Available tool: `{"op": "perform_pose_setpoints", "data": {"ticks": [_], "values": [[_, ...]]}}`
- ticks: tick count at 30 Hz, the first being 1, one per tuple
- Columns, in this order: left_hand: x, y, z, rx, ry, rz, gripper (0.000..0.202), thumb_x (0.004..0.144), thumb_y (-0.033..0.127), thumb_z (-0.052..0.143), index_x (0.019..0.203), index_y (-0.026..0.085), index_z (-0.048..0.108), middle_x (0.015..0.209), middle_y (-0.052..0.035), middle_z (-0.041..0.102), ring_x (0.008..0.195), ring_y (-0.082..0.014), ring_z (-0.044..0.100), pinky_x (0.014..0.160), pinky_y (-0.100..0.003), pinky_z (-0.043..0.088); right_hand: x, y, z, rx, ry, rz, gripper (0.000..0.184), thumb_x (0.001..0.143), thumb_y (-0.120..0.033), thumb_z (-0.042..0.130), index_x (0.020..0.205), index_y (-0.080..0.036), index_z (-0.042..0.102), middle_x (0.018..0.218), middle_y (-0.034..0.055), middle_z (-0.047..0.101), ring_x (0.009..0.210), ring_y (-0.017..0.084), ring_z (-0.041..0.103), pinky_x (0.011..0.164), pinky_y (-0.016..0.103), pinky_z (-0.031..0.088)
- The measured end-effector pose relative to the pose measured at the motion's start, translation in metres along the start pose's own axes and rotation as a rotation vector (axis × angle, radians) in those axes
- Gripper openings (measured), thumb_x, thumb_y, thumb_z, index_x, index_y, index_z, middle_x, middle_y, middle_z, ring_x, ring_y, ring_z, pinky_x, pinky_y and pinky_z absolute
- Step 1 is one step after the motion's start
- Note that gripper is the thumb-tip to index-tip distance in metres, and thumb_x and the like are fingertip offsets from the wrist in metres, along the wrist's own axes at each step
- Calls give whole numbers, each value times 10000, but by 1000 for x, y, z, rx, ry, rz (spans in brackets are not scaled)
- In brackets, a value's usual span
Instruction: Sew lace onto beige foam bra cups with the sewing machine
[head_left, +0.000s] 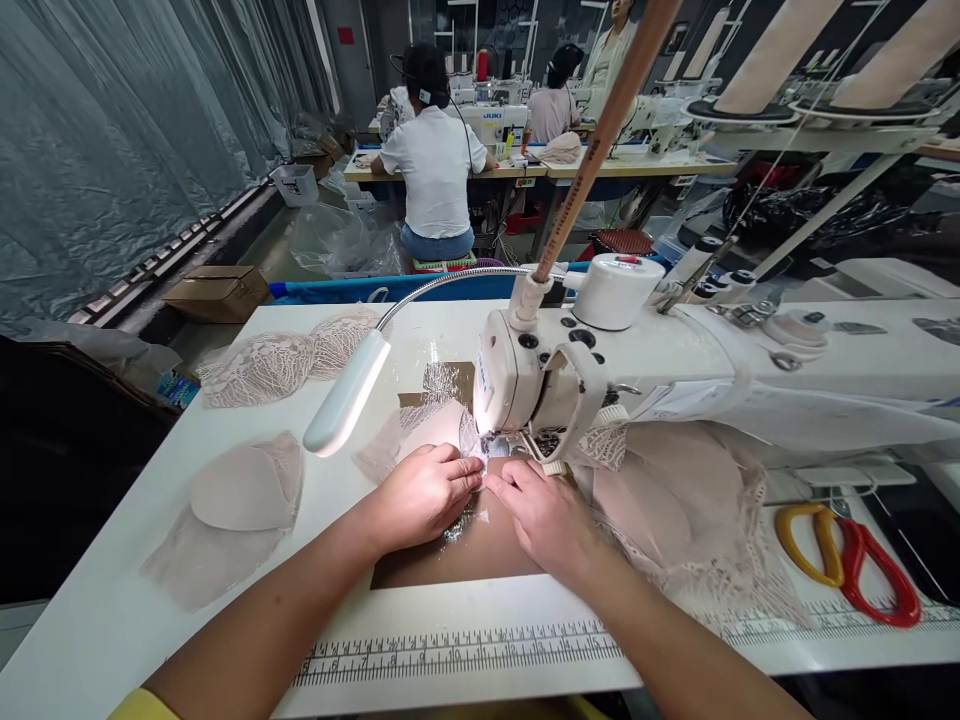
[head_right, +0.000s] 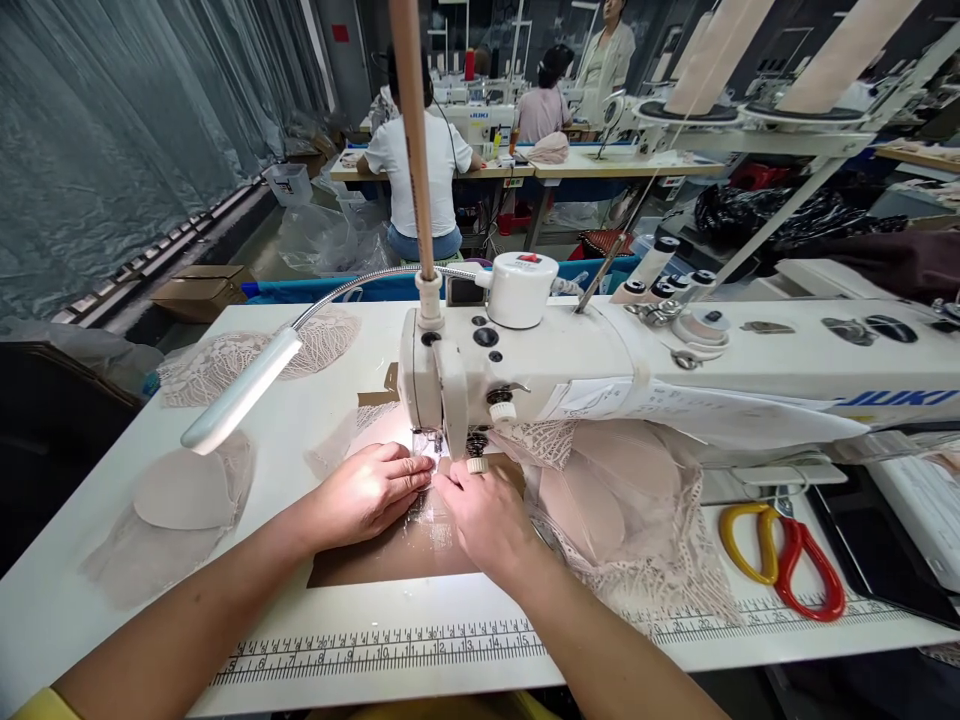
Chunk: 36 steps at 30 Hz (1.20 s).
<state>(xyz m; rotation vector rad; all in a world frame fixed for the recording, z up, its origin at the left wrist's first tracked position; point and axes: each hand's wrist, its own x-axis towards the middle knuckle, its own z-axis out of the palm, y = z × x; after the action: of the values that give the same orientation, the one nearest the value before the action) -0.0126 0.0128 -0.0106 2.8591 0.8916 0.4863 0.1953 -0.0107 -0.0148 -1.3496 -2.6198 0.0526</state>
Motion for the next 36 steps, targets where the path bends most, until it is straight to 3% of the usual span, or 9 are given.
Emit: {"op": "perform_pose_setpoints", "data": {"ticks": [16, 23, 27, 36], "values": [[5, -10, 2, 38, 49, -91, 336, 943, 229, 439, 1217, 151, 618, 1238, -100, 636, 957, -247, 547, 810, -396, 490, 5, 2, 9, -50, 50, 77, 492, 794, -46, 468, 1224, -213, 639, 863, 70, 649, 630, 163, 495, 559, 295, 322], [8, -17, 3, 51, 85, -182, 315, 914, 215, 458, 1175, 166, 627, 1178, -110, 645, 954, -253, 548, 812, -408, 488, 4, 1, 3, -21, 61, 68, 443, 798, -37, 485, 1169, -211, 652, 861, 48, 631, 643, 150, 485, 583, 284, 305], [8, -22, 4, 74, 109, -248, 288, 894, 214, 471, 1121, 158, 640, 1225, -115, 616, 1058, -283, 527, 890, -449, 470, 4, 0, -1, -2, 37, 73, 404, 814, -32, 460, 1111, -216, 662, 854, 34, 607, 656, 146, 477, 590, 276, 302], [4, -34, 4, 105, 202, -368, 319, 884, 204, 482, 1163, 178, 634, 1255, -122, 602, 1138, -311, 515, 924, -503, 461, 4, -2, -3, -3, 51, 70, 290, 845, -47, 450, 950, -207, 669, 801, 20, 578, 673, 140, 484, 597, 269, 289]]}}
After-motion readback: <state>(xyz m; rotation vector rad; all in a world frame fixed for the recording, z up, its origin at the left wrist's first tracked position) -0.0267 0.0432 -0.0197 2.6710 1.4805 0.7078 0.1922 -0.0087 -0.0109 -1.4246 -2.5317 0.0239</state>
